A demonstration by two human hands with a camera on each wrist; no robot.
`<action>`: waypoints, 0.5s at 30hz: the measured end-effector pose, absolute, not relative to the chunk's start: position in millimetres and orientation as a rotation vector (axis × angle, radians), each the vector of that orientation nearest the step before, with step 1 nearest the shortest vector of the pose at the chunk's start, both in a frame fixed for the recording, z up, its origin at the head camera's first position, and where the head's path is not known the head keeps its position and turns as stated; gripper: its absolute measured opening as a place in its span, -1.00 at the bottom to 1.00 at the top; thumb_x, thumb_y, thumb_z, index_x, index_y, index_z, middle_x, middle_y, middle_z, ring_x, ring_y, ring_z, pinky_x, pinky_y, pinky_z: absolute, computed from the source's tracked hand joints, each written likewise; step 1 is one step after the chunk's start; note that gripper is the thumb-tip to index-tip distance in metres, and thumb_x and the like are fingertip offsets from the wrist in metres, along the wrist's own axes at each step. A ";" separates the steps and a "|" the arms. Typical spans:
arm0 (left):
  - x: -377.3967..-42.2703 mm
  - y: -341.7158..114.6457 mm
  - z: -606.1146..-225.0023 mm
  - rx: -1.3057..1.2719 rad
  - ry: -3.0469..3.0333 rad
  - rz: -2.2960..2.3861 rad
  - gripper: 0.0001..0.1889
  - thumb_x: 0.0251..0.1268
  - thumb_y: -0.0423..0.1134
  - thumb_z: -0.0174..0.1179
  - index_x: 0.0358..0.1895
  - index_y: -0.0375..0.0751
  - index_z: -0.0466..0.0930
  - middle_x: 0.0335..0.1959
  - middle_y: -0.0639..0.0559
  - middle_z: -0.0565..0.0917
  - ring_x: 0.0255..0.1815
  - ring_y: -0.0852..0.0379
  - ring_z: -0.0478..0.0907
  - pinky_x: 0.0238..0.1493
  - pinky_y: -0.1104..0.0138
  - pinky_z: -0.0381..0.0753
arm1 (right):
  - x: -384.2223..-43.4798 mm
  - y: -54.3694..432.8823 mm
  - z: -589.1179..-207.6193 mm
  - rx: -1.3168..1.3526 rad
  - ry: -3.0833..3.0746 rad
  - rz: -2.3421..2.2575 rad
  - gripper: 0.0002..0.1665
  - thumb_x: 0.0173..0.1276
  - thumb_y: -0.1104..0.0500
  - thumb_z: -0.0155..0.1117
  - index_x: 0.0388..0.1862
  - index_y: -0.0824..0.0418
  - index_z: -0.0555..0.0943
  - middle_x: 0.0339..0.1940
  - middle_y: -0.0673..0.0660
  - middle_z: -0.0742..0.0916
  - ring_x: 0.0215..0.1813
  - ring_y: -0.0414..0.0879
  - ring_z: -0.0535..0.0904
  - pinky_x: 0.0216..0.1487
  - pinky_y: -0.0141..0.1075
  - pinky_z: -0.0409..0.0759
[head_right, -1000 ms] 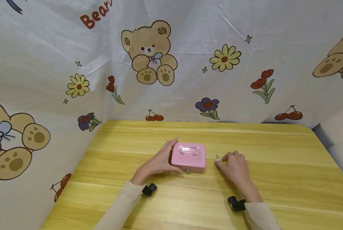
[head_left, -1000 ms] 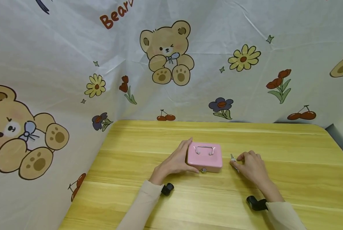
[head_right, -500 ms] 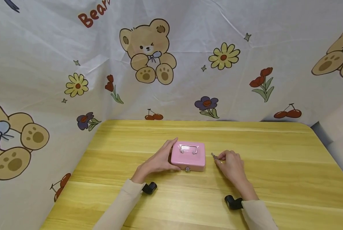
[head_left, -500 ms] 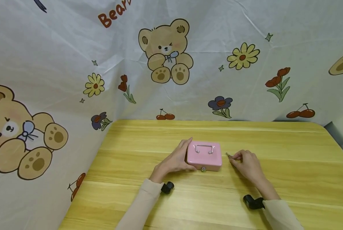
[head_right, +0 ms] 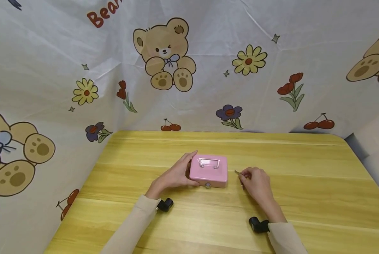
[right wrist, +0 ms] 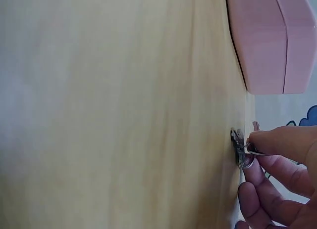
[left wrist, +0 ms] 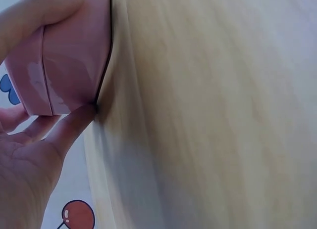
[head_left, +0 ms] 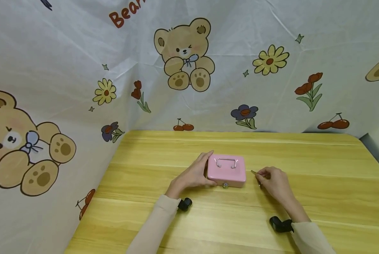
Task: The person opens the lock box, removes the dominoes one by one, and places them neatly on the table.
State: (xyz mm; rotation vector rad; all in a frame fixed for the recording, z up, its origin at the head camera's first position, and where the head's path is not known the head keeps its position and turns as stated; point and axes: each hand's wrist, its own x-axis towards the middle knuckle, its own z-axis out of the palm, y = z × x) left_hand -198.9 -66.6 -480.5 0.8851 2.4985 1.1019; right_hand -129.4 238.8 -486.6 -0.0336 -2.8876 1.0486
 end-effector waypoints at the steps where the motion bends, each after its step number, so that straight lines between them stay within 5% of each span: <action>1: -199.3 -66.7 -480.2 0.887 2.500 1.101 0.26 0.04 -0.17 0.67 0.71 -0.21 -0.09 0.51 -0.12 0.31 0.46 0.01 0.34 0.62 0.17 0.29 | -128.6 238.7 -486.2 -0.043 -2.884 1.057 -0.89 0.41 0.30 0.42 -0.27 0.37 0.75 -0.41 0.13 0.79 -0.31 0.03 0.70 -0.29 -0.19 0.60; 12: -201.4 -65.3 -476.3 0.878 2.566 1.004 0.30 0.01 -0.05 0.68 0.71 -0.24 -0.07 0.50 -0.14 0.36 0.46 0.01 0.38 0.60 0.23 0.32 | -113.8 230.3 -478.4 -0.102 -2.809 1.183 -0.92 0.52 0.27 0.30 -0.17 0.29 0.67 -0.41 0.11 0.77 -0.40 -0.08 0.56 -0.53 -0.39 0.38; 15: -202.0 -64.2 -473.0 0.873 2.573 0.980 0.30 0.04 0.00 0.67 0.72 -0.22 -0.10 0.48 -0.16 0.37 0.43 0.01 0.39 0.60 0.22 0.33 | -104.0 223.1 -472.8 -0.130 -2.757 1.215 -0.91 0.53 0.26 0.31 -0.16 0.29 0.68 -0.38 0.10 0.78 -0.30 -0.06 0.61 -0.35 -0.34 0.46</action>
